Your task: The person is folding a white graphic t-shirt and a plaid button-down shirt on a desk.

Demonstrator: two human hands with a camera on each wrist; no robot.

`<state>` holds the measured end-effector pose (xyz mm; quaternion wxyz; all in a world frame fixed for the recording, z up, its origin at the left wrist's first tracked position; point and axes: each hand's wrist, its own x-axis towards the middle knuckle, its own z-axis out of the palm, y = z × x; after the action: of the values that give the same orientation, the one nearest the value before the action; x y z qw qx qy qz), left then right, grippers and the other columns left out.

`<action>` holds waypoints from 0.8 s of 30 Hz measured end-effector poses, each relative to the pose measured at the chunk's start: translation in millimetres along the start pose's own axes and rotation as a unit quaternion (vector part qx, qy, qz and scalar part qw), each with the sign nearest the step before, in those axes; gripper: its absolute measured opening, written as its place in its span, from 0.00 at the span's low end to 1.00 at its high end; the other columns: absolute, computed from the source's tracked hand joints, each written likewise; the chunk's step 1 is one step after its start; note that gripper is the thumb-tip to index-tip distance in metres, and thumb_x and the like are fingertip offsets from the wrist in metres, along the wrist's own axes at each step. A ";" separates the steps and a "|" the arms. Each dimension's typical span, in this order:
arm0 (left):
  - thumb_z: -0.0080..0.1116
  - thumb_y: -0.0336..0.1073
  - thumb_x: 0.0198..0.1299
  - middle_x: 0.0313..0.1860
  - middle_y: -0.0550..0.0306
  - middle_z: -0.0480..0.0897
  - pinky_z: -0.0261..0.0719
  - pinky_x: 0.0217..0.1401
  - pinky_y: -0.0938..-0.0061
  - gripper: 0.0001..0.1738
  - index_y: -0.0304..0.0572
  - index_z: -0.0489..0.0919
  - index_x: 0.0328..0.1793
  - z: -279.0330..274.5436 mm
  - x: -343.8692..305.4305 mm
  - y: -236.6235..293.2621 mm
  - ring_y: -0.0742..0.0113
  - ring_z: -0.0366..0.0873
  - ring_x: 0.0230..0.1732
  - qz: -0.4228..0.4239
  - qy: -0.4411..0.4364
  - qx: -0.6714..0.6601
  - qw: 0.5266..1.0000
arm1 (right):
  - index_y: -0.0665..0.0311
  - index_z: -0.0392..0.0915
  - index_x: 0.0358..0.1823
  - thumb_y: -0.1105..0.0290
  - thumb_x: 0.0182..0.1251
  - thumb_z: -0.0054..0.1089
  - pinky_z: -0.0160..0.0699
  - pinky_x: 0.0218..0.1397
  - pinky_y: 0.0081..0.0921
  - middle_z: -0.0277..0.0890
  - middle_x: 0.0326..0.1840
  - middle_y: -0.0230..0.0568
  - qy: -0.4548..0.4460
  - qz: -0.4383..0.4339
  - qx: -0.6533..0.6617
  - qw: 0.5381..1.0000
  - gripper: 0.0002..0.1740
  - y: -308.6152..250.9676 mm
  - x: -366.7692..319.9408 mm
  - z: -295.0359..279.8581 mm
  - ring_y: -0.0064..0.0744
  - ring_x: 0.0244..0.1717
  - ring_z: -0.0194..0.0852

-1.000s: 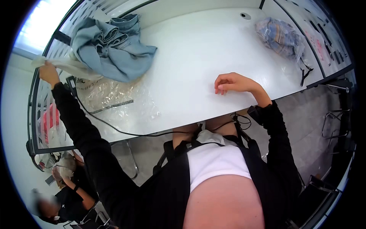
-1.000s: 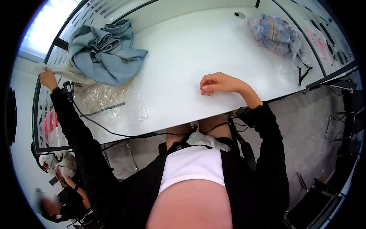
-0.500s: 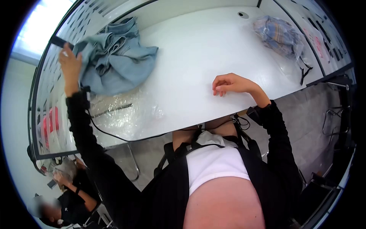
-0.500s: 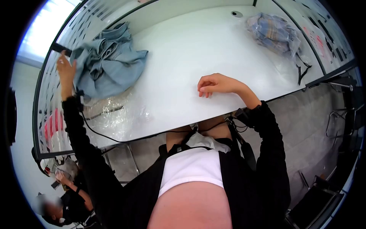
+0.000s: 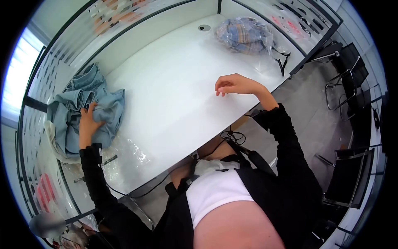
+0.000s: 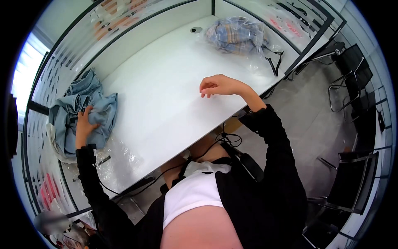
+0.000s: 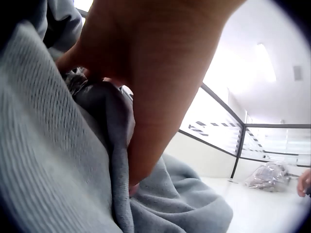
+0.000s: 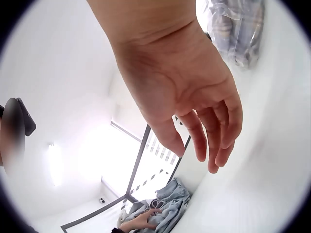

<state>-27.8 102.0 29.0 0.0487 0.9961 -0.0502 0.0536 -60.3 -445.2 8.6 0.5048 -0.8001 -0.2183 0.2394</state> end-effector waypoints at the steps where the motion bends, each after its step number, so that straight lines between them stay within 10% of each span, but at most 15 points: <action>1: 0.72 0.38 0.32 0.48 0.47 0.67 0.73 0.49 0.57 0.42 0.65 0.67 0.58 0.5 3.6 -9.2 0.44 0.73 0.48 0.007 -0.006 -0.004 1.000 | 0.65 0.74 0.41 0.67 0.65 0.52 0.73 0.43 0.23 0.78 0.38 0.38 0.006 -0.002 -0.007 1.000 0.10 2.3 -1.9 -1.2 0.26 0.36 0.75; 4: 0.64 0.36 0.46 0.49 0.51 0.72 0.72 0.49 0.61 0.27 0.49 0.70 0.55 -23.1 -1.4 -28.5 0.47 0.73 0.49 0.074 0.085 -0.060 0.992 | 0.65 0.74 0.42 0.67 0.64 0.52 0.73 0.43 0.23 0.78 0.38 0.38 -0.013 -0.001 -0.006 1.000 0.10 -4.5 -3.5 4.4 0.26 0.37 0.76; 8: 0.60 0.33 0.50 0.51 0.49 0.72 0.69 0.54 0.62 0.23 0.43 0.71 0.54 -71.1 -45.1 -52.2 0.50 0.71 0.52 -0.106 0.299 0.048 0.947 | 0.62 0.75 0.41 0.67 0.63 0.54 0.74 0.44 0.22 0.78 0.38 0.35 -0.024 -0.006 -0.071 0.997 0.09 -5.8 3.3 15.7 0.26 0.38 0.76; 11: 0.59 0.31 0.50 0.54 0.44 0.69 0.68 0.56 0.61 0.24 0.42 0.70 0.55 -51.1 -80.2 -93.8 0.47 0.69 0.54 -0.136 0.354 0.166 0.911 | 0.62 0.76 0.40 0.68 0.59 0.56 0.75 0.41 0.25 0.78 0.38 0.34 0.164 -0.085 -0.172 0.968 0.09 1.0 14.2 -0.3 0.28 0.39 0.76; 16: 0.58 0.28 0.48 0.58 0.43 0.65 0.64 0.61 0.59 0.27 0.42 0.69 0.58 -36.5 -120.6 -70.4 0.46 0.64 0.60 -0.109 0.303 0.125 0.938 | 0.61 0.78 0.35 0.74 0.58 0.49 0.74 0.36 0.33 0.78 0.37 0.44 0.638 -0.028 -0.465 0.613 0.08 18.3 -19.1 -90.1 0.44 0.37 0.76; 18: 0.58 0.28 0.49 0.59 0.45 0.65 0.63 0.61 0.61 0.23 0.42 0.71 0.55 -35.1 -124.5 -45.2 0.48 0.64 0.60 -0.106 0.285 0.083 0.949 | 0.61 0.78 0.33 0.69 0.58 0.50 0.74 0.38 0.42 0.77 0.35 0.47 0.616 0.181 -0.418 0.643 0.08 9.9 -48.4 -99.0 0.50 0.38 0.76; 22: 0.56 0.28 0.51 0.58 0.46 0.67 0.62 0.62 0.65 0.18 0.41 0.74 0.51 -41.9 -105.1 8.4 0.50 0.65 0.60 0.008 0.254 -0.030 0.967 | 0.60 0.79 0.33 0.67 0.54 0.54 0.73 0.41 0.44 0.78 0.37 0.48 0.453 0.304 -0.467 0.696 0.08 90.5 -70.5 -142.5 0.51 0.40 0.76; 24: 0.56 0.28 0.51 0.57 0.47 0.68 0.61 0.62 0.67 0.17 0.41 0.74 0.49 -50.4 -83.9 52.0 0.51 0.65 0.60 0.061 0.228 -0.081 0.968 | 0.62 0.76 0.43 0.71 0.53 0.54 0.72 0.45 0.42 0.75 0.39 0.53 0.417 0.128 -0.461 0.773 0.14 102.3 -65.6 -151.4 0.55 0.41 0.73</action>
<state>-121.4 63.7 74.2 0.1355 0.9455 -0.1029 0.2775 -9.7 -630.8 -17.2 0.0816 -0.9789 0.0339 -0.1844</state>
